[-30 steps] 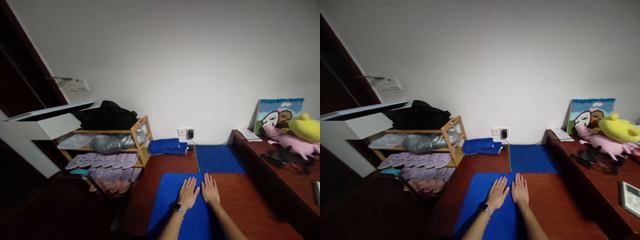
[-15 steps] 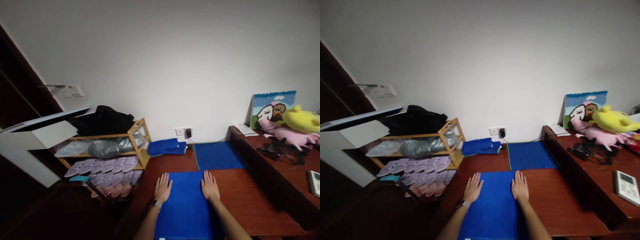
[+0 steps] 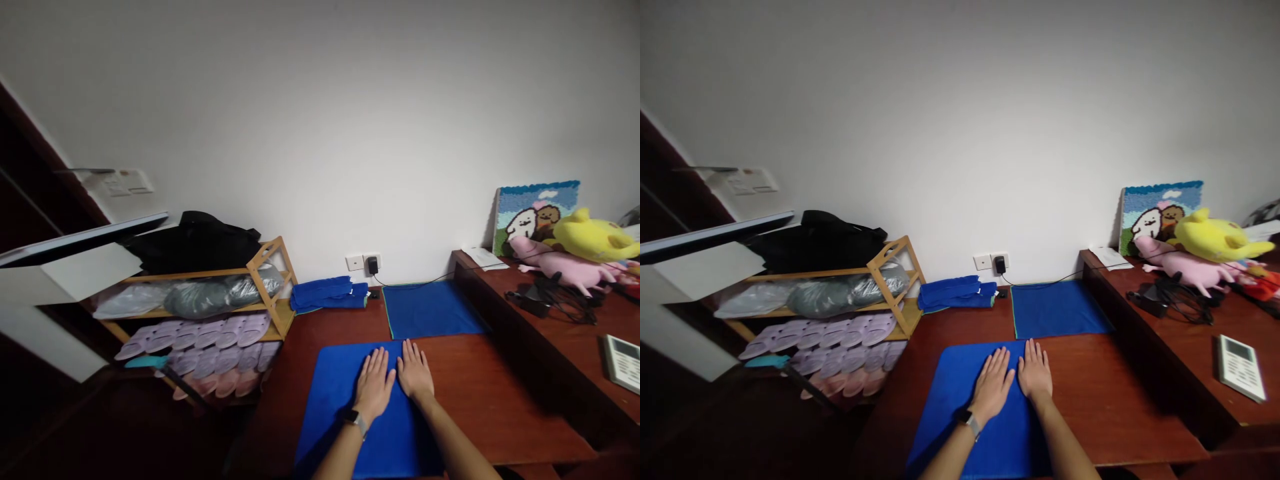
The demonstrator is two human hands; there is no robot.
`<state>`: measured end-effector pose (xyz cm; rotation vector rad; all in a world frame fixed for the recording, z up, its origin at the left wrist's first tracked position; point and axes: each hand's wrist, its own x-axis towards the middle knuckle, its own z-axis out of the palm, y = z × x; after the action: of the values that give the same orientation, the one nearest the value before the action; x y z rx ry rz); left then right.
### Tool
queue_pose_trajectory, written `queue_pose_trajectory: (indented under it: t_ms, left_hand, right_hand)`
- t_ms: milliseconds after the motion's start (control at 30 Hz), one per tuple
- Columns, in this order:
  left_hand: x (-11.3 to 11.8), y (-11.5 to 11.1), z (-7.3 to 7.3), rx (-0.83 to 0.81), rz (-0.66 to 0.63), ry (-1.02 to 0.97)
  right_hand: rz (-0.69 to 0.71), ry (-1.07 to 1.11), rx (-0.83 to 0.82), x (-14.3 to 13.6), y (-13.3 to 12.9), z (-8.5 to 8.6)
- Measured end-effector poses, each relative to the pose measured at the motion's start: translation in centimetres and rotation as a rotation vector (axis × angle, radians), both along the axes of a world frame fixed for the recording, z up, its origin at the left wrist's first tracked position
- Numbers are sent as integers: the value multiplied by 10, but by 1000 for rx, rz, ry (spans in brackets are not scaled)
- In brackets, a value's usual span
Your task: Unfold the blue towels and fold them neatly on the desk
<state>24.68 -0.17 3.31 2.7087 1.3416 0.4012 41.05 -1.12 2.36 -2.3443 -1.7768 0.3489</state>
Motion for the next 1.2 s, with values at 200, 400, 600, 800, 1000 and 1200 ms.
queue_pose_trajectory:
  t_ms: [200,400,600,800,1000,1200]
  left_hand:
    - [-13,9,-8,-90,88,42]
    - [-119,27,-5,-55,327,128]
    - [-153,27,-15,-11,363,101]
    - [-149,24,-11,-17,362,75]
    - [-148,25,-12,-17,372,72]
    - [-148,28,-6,-23,366,98]
  right_hand:
    - [-5,-12,3,0,1,-3]
    - [-12,-7,15,0,1,-7]
    - [-12,-32,2,0,3,-14]
    - [14,-8,-54,2,-2,2]
    - [46,-17,-9,-2,-52,-3]
    - [45,-52,-12,-8,-72,-5]
